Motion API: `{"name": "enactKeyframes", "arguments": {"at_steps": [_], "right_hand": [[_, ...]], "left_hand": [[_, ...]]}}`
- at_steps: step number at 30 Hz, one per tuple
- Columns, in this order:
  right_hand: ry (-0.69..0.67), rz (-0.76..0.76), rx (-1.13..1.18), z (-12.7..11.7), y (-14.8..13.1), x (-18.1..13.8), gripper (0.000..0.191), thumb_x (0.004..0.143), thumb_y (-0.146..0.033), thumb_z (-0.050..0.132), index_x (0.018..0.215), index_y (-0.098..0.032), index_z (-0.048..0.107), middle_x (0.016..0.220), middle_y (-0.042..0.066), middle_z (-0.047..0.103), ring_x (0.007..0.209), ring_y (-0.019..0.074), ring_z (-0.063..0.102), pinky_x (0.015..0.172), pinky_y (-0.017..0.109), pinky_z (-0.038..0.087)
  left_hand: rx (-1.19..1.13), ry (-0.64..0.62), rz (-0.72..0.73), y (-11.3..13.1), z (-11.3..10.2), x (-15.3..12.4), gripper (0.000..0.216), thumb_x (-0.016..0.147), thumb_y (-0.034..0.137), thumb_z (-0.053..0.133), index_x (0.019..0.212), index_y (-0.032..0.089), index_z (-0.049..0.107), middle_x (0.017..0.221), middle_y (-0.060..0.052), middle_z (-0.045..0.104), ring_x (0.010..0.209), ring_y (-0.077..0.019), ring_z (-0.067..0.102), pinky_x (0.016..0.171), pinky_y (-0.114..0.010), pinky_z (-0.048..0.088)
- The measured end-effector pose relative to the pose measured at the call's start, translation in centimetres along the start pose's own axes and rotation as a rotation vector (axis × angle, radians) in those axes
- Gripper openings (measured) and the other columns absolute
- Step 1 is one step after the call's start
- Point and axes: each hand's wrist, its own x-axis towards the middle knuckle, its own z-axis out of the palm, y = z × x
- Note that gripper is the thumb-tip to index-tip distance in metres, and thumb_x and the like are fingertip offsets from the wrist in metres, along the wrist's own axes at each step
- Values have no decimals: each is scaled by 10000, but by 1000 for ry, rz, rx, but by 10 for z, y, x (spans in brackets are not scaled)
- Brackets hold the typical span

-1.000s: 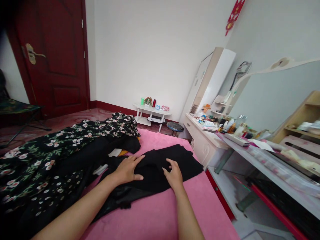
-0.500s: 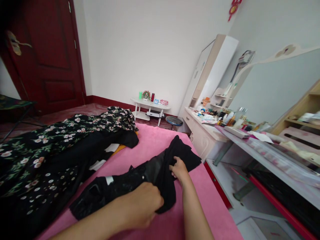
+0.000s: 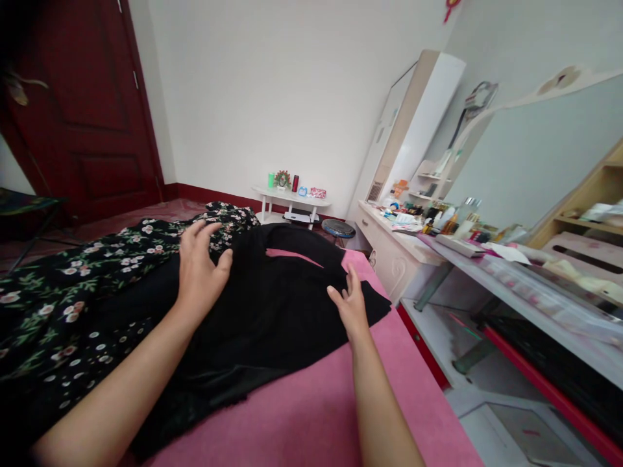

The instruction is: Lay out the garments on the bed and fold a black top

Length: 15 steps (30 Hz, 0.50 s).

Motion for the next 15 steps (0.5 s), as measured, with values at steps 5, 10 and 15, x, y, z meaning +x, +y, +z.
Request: {"name": "enactKeyframes", "arguments": {"at_steps": [5, 10, 15], "right_hand": [[-215, -61, -391, 13, 45, -13, 411, 693, -289, 653, 1095, -209, 660, 1314, 104, 550, 1234, 257, 488, 1074, 451, 329], [-204, -105, -455, 15, 60, -19, 361, 710, -293, 641, 1056, -199, 684, 1252, 107, 601, 1189, 264, 529, 1051, 453, 365], [-83, -6, -96, 13, 21, -7, 316, 753, -370, 625, 1004, -185, 677, 1044, 99, 695, 993, 243, 644, 933, 411, 477]], "left_hand": [[-6, -638, 96, 4, 33, -48, 291, 876, 261, 481, 1117, 193, 630, 1142, -73, 616, 1092, -207, 559, 982, -319, 418], [261, -1034, -37, 4, 56, -84, 551, 717, 394, 690, 1199, 140, 605, 1159, -160, 616, 1092, -318, 570, 907, -383, 458], [-237, -1259, 140, 58, 25, -89, 342, 763, 335, 637, 1070, 191, 678, 1031, -69, 702, 960, -237, 646, 824, -293, 482]]}}
